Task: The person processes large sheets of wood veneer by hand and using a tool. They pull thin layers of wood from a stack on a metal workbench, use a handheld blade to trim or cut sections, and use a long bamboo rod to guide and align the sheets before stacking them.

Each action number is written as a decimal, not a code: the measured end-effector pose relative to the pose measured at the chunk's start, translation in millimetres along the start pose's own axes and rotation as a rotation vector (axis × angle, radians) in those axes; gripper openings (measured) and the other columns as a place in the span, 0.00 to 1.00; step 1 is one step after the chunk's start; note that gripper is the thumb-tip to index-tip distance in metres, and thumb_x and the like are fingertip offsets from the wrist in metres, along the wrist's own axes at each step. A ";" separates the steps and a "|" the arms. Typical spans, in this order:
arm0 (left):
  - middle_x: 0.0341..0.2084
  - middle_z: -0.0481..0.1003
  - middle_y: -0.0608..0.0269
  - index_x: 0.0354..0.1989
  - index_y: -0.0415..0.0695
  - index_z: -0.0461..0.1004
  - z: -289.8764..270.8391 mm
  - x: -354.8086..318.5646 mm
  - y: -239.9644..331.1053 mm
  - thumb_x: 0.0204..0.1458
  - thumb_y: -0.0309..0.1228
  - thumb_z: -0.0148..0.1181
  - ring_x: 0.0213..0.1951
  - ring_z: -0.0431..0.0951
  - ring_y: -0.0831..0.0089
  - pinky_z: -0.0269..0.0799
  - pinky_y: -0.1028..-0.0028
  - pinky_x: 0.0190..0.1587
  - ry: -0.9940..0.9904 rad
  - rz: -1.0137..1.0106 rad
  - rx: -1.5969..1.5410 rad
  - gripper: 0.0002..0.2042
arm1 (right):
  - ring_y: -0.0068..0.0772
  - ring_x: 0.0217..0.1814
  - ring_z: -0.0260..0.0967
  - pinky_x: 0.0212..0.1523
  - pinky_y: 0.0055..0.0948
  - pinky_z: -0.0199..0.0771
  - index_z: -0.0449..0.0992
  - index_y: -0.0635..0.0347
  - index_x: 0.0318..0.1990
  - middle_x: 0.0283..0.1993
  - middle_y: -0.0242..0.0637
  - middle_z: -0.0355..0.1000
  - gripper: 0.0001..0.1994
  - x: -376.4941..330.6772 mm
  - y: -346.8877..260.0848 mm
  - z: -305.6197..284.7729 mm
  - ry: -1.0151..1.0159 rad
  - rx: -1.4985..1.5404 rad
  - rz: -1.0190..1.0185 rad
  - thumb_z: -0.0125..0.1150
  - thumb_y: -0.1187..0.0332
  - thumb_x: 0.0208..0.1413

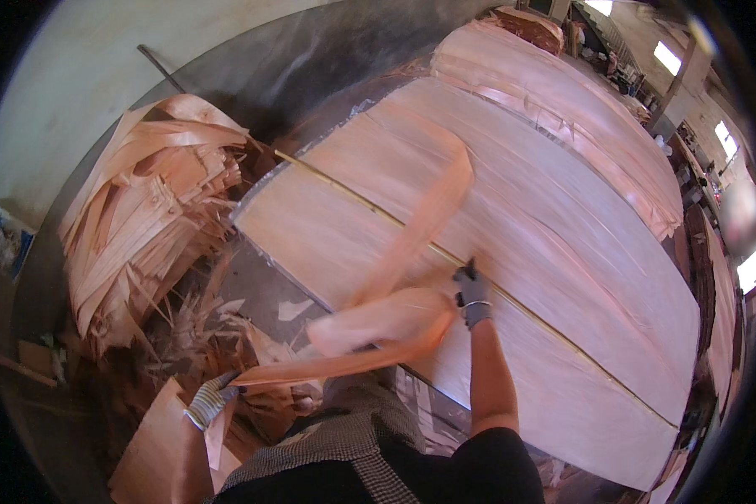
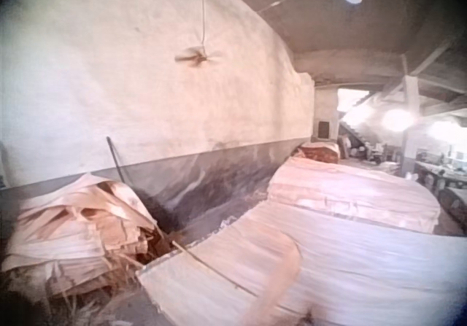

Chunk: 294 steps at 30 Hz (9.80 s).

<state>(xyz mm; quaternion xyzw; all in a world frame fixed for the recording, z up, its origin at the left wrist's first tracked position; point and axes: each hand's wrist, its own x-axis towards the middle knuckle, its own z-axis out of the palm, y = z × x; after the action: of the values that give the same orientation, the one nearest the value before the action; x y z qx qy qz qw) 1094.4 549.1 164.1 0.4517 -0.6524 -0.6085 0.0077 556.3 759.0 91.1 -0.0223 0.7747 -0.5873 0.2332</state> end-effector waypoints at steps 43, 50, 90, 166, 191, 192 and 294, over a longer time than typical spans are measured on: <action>0.42 0.70 0.57 0.51 0.42 0.64 -452.5 834.4 337.3 0.57 0.39 0.44 0.42 0.71 0.65 0.69 0.68 0.46 -0.637 0.394 -0.075 0.17 | 0.46 0.45 0.70 0.46 0.35 0.70 0.68 0.60 0.51 0.47 0.49 0.70 0.20 172.5 -166.4 489.5 1.126 -0.393 -0.348 0.49 0.66 0.50; 0.42 0.69 0.57 0.49 0.38 0.64 -311.1 772.0 475.7 0.53 0.39 0.53 0.42 0.71 0.70 0.71 0.70 0.44 -1.129 0.141 -0.044 0.20 | 0.40 0.40 0.71 0.39 0.34 0.73 0.66 0.47 0.52 0.43 0.40 0.70 0.21 227.2 -343.2 691.2 -0.168 -0.763 -0.772 0.50 0.73 0.47; 0.47 0.69 0.50 0.45 0.47 0.70 -102.2 1407.6 737.5 0.45 0.39 0.53 0.50 0.67 0.54 0.58 0.60 0.54 -0.444 1.661 1.464 0.18 | 0.19 0.19 0.65 0.18 0.17 0.65 0.69 0.65 0.44 0.28 0.32 0.72 0.11 494.3 -351.1 789.0 0.767 0.644 0.613 0.51 0.70 0.55; 0.63 0.51 0.69 0.62 0.49 0.54 -35.8 1004.9 315.3 0.53 0.30 0.36 0.65 0.45 0.64 0.26 0.49 0.63 -1.441 2.264 1.888 0.24 | 0.36 0.28 0.69 0.26 0.33 0.68 0.73 0.60 0.33 0.29 0.42 0.73 0.09 304.2 -44.5 832.9 1.551 0.558 0.793 0.56 0.64 0.49; 0.24 0.74 0.52 0.31 0.41 0.74 -113.6 898.3 469.6 0.50 0.35 0.53 0.29 0.74 0.56 0.67 0.63 0.36 -2.148 0.942 0.978 0.11 | 0.19 0.24 0.64 0.25 0.16 0.65 0.69 0.62 0.33 0.24 0.29 0.69 0.08 280.3 -292.4 755.7 1.403 0.920 0.289 0.62 0.73 0.47; 0.24 0.74 0.51 0.31 0.41 0.74 -108.5 893.0 473.9 0.50 0.36 0.52 0.29 0.74 0.56 0.67 0.63 0.35 -2.154 0.997 0.921 0.11 | 0.17 0.26 0.64 0.25 0.15 0.64 0.68 0.64 0.43 0.30 0.30 0.71 0.16 285.7 -291.6 753.8 1.400 1.073 0.099 0.62 0.73 0.47; 0.52 0.64 0.54 0.49 0.42 0.67 -41.0 803.9 433.8 0.46 0.33 0.52 0.57 0.60 0.58 0.51 0.59 0.61 -1.894 1.754 0.512 0.20 | 0.15 0.19 0.58 0.13 0.16 0.55 0.69 0.51 0.36 0.24 0.23 0.65 0.04 -49.4 -219.7 757.9 2.309 1.167 0.140 0.53 0.65 0.55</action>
<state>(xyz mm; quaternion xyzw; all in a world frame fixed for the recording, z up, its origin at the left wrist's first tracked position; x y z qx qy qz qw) 390.0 -28.9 88.3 -0.7293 -0.5756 -0.3403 -0.1449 841.5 24.5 157.2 0.6389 0.1572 -0.5024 -0.5609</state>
